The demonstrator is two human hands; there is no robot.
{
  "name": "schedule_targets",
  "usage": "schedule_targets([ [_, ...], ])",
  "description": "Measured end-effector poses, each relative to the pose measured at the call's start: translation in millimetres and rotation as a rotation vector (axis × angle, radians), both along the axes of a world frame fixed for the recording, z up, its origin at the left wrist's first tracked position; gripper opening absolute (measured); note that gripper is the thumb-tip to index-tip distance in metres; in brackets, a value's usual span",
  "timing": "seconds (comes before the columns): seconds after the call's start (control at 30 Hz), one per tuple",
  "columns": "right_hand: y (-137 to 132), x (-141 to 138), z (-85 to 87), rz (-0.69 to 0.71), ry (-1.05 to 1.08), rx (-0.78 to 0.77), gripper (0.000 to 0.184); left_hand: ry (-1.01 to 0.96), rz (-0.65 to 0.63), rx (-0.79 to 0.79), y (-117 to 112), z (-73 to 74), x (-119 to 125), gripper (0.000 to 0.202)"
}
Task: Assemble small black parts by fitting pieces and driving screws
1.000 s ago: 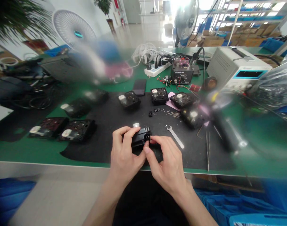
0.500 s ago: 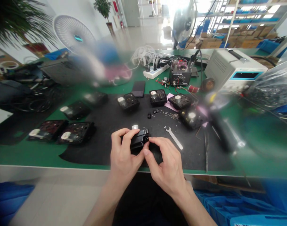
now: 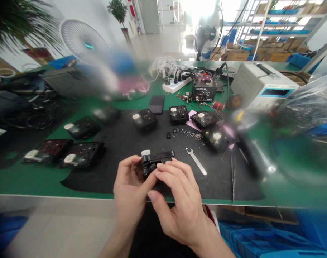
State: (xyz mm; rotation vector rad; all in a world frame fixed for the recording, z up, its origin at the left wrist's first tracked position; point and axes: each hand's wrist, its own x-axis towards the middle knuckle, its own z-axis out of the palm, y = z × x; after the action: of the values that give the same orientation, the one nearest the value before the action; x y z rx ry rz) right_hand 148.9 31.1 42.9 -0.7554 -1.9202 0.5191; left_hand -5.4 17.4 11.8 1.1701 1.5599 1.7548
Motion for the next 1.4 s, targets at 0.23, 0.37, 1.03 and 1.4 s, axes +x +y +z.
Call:
schedule_targets([
  [0.23,-11.9,9.7,3.1,0.045,-0.094,0.031,0.045,0.073,-0.027,-0.022,-22.7,-2.6,-24.9,0.036],
  [0.37,-1.3,40.4,-3.8,-0.342,-0.257,0.046,0.025,0.153,-0.038,0.015,-26.2,-0.4,-21.3,0.052],
  [1.03,9.6,77.9,-18.9,-0.597,-0.481,-0.045,0.024,0.420,-0.171,-0.003,-28.5,-2.4,-26.7,0.044],
  [1.4,-14.6,49.6,21.9,-0.567,-0.265,-0.121,0.040,0.410,-0.225,0.047,-29.3,2.5,-25.8,0.042],
])
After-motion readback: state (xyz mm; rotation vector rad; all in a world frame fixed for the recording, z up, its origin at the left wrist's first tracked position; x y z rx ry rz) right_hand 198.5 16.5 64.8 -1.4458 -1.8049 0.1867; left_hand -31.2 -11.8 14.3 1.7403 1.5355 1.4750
